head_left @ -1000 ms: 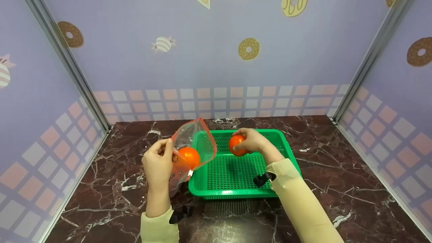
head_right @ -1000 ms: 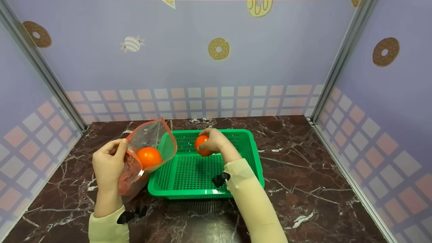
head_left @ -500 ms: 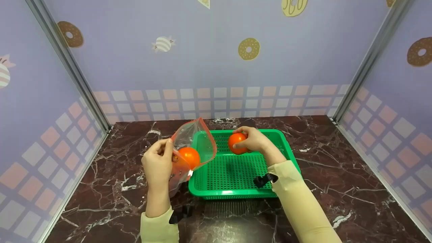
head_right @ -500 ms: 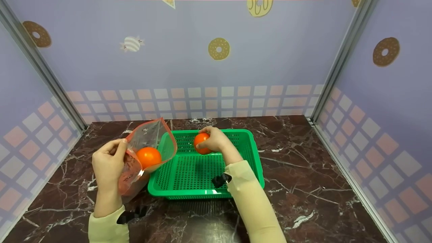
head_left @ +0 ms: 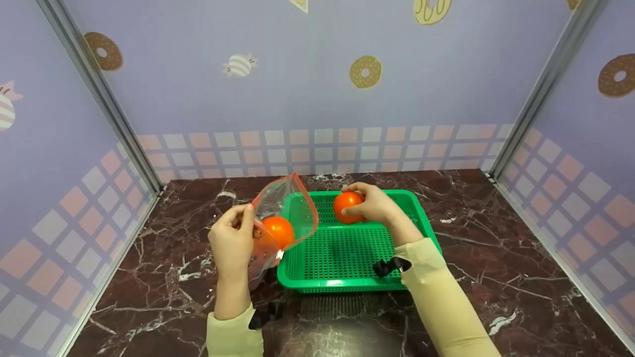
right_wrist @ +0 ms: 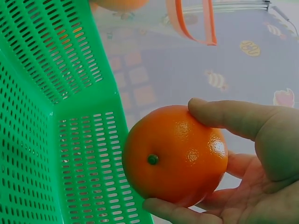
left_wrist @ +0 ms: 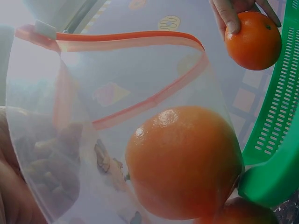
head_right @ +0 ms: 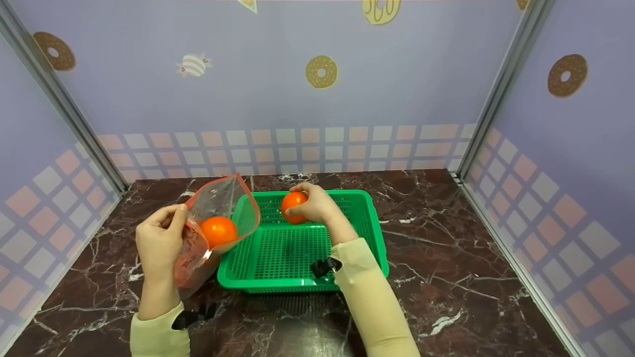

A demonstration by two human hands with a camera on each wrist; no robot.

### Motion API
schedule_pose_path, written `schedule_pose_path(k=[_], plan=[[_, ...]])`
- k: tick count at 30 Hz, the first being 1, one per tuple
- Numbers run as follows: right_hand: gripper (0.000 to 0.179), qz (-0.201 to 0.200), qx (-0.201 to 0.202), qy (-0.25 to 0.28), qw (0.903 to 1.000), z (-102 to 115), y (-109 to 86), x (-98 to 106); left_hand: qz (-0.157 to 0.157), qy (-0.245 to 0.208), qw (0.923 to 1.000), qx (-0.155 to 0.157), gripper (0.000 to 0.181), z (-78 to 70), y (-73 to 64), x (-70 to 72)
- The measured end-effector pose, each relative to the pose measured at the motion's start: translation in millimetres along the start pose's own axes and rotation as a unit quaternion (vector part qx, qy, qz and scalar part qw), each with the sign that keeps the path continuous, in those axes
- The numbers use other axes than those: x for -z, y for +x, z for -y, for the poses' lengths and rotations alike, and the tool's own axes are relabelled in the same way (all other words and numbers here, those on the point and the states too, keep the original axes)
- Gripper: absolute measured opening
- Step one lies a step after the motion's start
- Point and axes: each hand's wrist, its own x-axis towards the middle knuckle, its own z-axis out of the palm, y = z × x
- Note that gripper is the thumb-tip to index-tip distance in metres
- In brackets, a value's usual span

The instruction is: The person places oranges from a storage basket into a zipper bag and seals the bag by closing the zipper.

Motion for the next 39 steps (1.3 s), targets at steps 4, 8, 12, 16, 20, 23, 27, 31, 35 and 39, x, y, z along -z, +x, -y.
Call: schedule_pose_path(k=[4,8,12,16,20,23,27,31,35,39], plan=[[0.060,-0.001,0.008,0.008,0.9999,4.5,-3.4,0.9,-0.003,0.004,1.0000,0.001,0.020,0.4,0.1,-0.2],[0.057,-0.001,0.011,0.018,0.9998,9.2,-6.6,1.5,-0.004,-0.001,1.0000,0.003,0.021,0.5,-0.4,-0.5],[0.057,0.000,0.018,0.029,0.9994,12.6,-9.3,1.7,-0.002,-0.010,0.9999,0.002,0.021,0.2,-1.2,-0.7],[0.057,0.003,0.022,0.046,0.9987,17.0,-13.2,2.4,0.002,-0.012,0.9999,0.001,0.021,-0.1,-1.3,-0.5],[0.057,0.004,0.026,0.060,0.9978,21.6,-16.8,3.1,0.001,-0.007,1.0000,-0.002,0.022,-0.1,-0.9,-0.7],[0.057,0.003,0.032,0.065,0.9974,23.8,-18.6,3.3,0.001,-0.008,1.0000,-0.002,0.022,-0.3,-0.6,-0.8],[0.057,0.001,0.040,0.070,0.9968,25.2,-20.0,3.0,0.002,-0.012,0.9999,0.000,0.022,0.1,-0.5,-0.5],[0.056,0.001,0.046,0.075,0.9961,26.1,-21.9,2.5,0.003,-0.012,0.9999,0.000,0.020,-0.7,-0.7,0.2],[0.056,0.002,0.052,0.081,0.9954,27.5,-23.6,1.9,0.001,-0.009,1.0000,-0.004,0.020,-0.1,-0.6,0.5],[0.056,-0.002,0.059,0.077,0.9952,29.8,-25.5,1.9,0.000,-0.007,1.0000,-0.007,0.020,0.5,-0.5,0.2]])
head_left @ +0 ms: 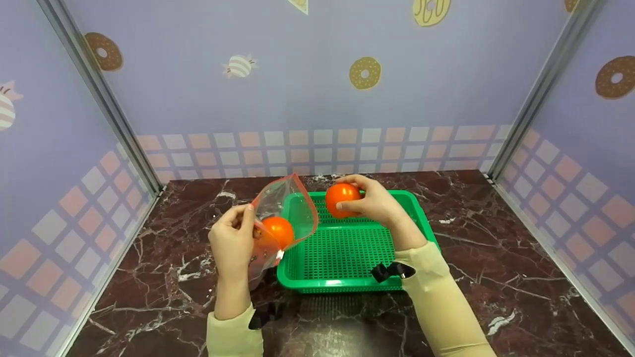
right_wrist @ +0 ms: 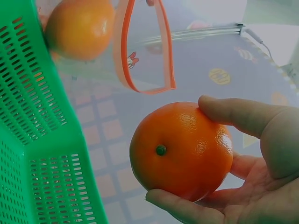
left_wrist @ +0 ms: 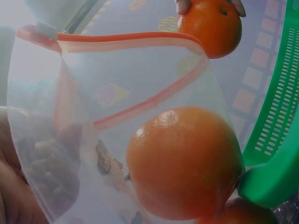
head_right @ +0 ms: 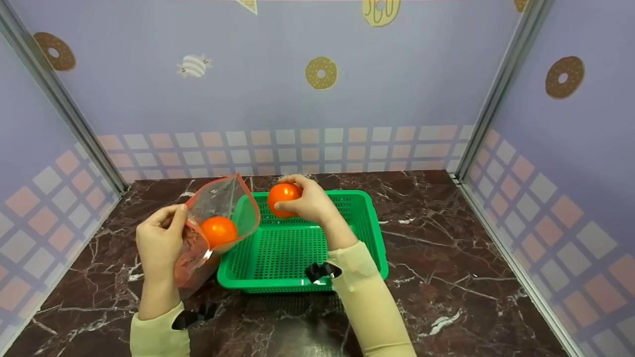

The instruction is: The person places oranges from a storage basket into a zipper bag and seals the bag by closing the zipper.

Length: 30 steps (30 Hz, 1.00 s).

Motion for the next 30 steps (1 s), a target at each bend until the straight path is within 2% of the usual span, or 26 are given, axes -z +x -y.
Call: schedule_pose_path(k=[13,30], plan=[[0.059,-0.007,0.015,0.013,0.9998,10.8,-6.5,-1.8,0.003,0.006,0.9999,0.011,0.020,-1.3,0.3,0.1],[0.058,-0.007,0.039,0.031,0.9987,19.5,-10.5,-6.3,-0.001,-0.001,1.0000,0.006,0.022,0.5,0.2,-0.4]])
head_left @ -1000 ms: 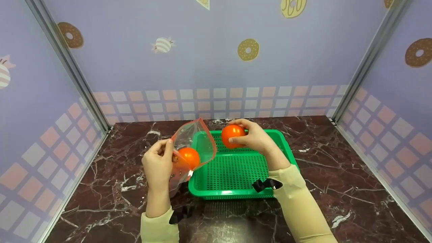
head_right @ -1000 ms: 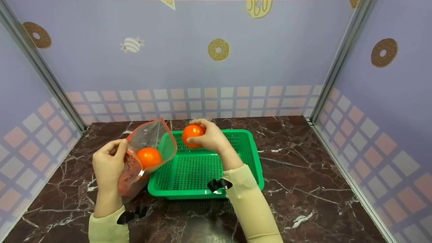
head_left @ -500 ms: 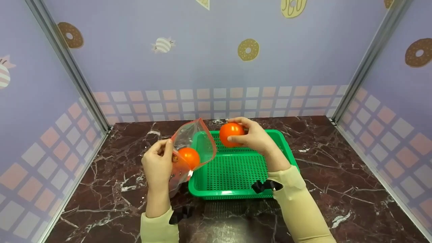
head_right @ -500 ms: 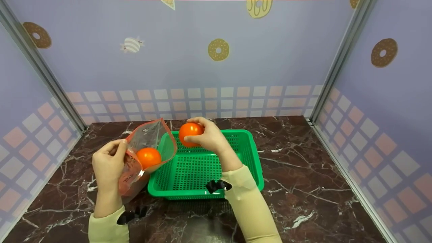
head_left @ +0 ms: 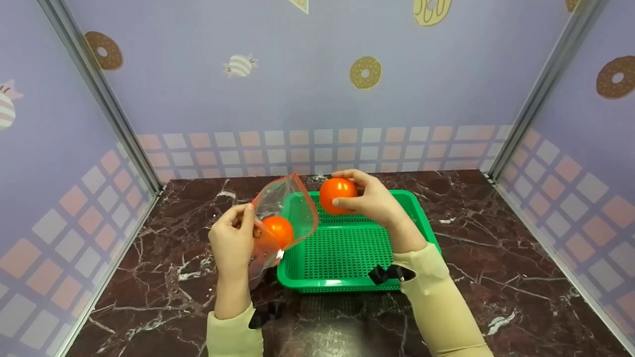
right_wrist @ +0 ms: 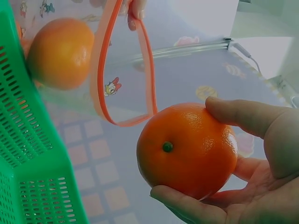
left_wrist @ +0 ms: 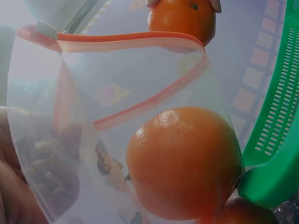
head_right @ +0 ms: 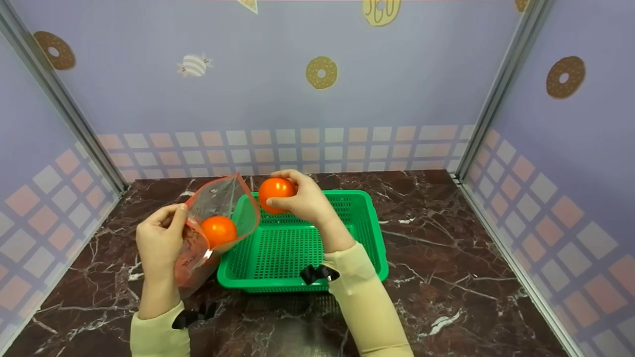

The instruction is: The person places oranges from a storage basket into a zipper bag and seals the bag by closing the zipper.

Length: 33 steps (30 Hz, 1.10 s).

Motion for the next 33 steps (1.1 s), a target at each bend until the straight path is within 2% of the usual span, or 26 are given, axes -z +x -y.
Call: schedule_pose_path(k=[14,33], plan=[[0.057,0.005,0.011,0.015,0.9998,11.6,-3.4,-6.3,-0.002,0.006,1.0000,0.002,0.020,-1.1,0.3,0.4],[0.056,0.014,0.043,-0.009,0.9990,23.3,-4.6,-20.5,-0.002,0.008,1.0000,0.004,0.020,-1.0,0.4,0.3]])
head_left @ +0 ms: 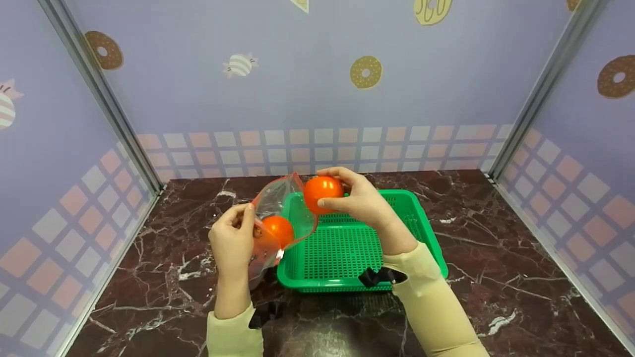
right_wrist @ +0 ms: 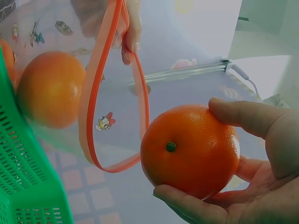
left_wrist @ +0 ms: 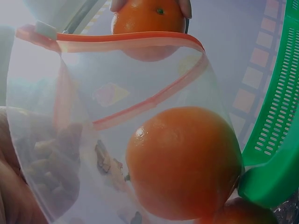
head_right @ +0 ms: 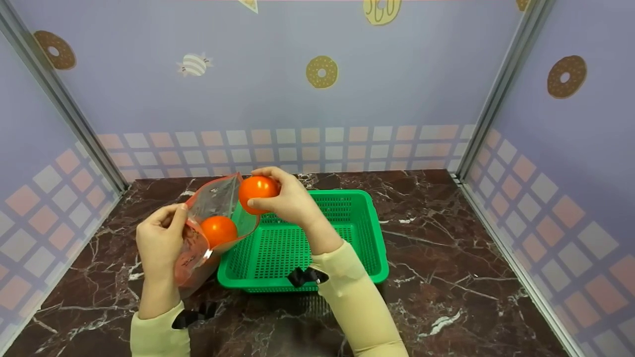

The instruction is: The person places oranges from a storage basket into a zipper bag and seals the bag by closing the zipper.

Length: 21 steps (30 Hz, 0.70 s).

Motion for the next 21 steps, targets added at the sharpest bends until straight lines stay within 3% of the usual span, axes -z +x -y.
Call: schedule_pose_path(k=[14,21], plan=[[0.055,0.011,0.005,-0.014,0.9998,7.1,7.5,-20.0,-0.002,0.002,1.0000,-0.002,0.020,0.3,0.1,1.2],[0.054,0.017,0.005,-0.047,0.9987,12.7,12.3,-34.8,0.001,-0.002,1.0000,0.002,0.019,0.2,0.1,0.4]])
